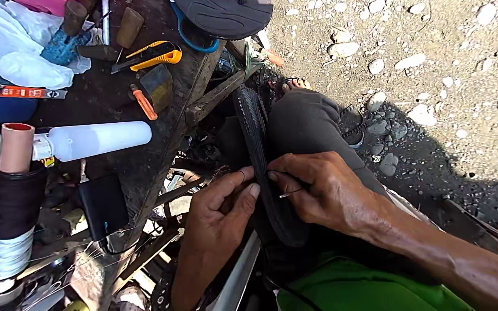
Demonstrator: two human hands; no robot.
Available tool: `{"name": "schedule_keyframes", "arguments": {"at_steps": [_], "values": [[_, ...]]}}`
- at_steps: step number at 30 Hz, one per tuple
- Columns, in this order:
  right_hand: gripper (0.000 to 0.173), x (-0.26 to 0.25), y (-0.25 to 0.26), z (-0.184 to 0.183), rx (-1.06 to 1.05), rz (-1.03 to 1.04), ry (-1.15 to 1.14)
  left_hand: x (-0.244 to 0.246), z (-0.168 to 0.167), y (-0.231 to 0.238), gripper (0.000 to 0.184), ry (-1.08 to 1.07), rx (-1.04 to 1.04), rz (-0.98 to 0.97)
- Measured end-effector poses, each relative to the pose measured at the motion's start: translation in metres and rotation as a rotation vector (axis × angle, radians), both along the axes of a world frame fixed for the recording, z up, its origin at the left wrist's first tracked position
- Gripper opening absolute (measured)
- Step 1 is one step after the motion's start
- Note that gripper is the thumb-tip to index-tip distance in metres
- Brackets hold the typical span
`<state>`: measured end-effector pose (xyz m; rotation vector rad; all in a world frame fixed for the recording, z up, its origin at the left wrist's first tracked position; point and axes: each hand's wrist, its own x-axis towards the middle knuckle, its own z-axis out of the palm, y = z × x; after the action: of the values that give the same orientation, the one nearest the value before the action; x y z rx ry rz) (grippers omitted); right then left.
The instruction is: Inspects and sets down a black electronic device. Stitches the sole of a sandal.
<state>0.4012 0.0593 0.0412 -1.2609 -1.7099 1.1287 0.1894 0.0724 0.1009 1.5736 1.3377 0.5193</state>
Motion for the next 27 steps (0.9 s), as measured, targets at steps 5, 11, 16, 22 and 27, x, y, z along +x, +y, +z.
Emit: {"name": "schedule_keyframes", "arguments": {"at_steps": [5,11,16,22,27], "values": [[0.023,0.0,0.003,-0.003,-0.005,0.024,0.025,-0.016,-0.011,0.001,0.027,-0.31,-0.229,0.116],[0.02,0.006,0.008,0.004,-0.032,0.066,-0.033,-0.019,-0.016,-0.002,0.028,-0.401,-0.284,0.094],[0.025,0.066,0.014,0.035,-0.155,0.03,-0.083,-0.058,-0.027,-0.007,0.035,-0.448,-0.23,0.41],[0.039,0.068,-0.003,0.019,-0.144,0.166,0.129,-0.01,-0.022,-0.04,0.029,-0.117,0.076,0.258],[0.028,0.033,-0.014,0.008,-0.054,0.156,0.018,0.024,-0.027,-0.046,0.036,-0.194,0.066,0.268]]}}
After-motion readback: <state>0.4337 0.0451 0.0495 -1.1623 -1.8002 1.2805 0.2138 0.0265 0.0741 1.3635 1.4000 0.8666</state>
